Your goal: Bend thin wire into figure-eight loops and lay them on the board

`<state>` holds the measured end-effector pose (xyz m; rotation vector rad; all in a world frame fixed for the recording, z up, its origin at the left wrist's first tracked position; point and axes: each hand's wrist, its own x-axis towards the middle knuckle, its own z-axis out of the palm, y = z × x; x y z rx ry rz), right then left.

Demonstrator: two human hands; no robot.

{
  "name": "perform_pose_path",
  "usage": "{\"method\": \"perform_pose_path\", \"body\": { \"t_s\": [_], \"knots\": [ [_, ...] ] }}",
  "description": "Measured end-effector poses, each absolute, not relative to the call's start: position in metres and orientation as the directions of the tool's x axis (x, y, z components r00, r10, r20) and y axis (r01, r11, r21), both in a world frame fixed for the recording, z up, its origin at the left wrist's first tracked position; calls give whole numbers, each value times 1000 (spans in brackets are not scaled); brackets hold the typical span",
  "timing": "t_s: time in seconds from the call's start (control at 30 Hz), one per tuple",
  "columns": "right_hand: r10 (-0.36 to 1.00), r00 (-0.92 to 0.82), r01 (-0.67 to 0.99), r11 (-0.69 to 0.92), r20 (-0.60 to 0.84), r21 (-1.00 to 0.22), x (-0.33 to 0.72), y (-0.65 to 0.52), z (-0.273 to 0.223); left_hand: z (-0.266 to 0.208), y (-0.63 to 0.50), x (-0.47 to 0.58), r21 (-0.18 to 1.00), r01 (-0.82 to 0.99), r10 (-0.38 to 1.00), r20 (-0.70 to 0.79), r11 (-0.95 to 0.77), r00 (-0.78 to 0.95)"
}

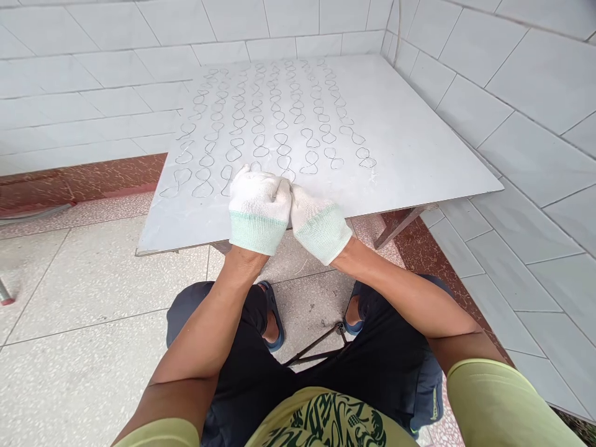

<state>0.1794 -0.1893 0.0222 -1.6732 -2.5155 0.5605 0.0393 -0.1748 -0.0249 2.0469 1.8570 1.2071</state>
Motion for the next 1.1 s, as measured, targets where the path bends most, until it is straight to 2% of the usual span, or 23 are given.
{"method": "perform_pose_path", "body": {
  "t_s": [0.1, 0.33, 0.47, 0.63, 0.77, 0.9, 1.0, 1.1],
  "knots": [
    [895, -420, 877, 358, -152, -319, 181, -188, 22, -26, -174, 39, 575, 786, 883, 462, -228, -82],
    [897, -425, 883, 382, -119, -273, 182, -185, 5, -24, -172, 35, 609, 737, 910, 414, -294, 21],
    [906, -415, 889, 383, -88, -250, 183, -183, 4, -19, -174, 35, 629, 722, 912, 409, -286, 5],
    [928, -360, 892, 373, 100, -255, 195, -173, 1, -2, -182, 23, 716, 661, 932, 356, -223, -71],
    [925, -368, 909, 379, 95, -175, 202, -167, -1, 5, -177, 13, 573, 754, 894, 446, -322, 42],
    [914, -400, 904, 405, 64, -140, 202, -167, -1, -4, -162, 15, 471, 782, 883, 422, -408, 207],
    [887, -447, 881, 459, 113, -118, 201, -164, -7, -16, -156, 19, 432, 810, 886, 411, -397, 216],
    [873, -474, 861, 487, 115, -148, 202, -159, -11, -25, -158, 22, 417, 829, 883, 435, -372, 178]
  ]
}}
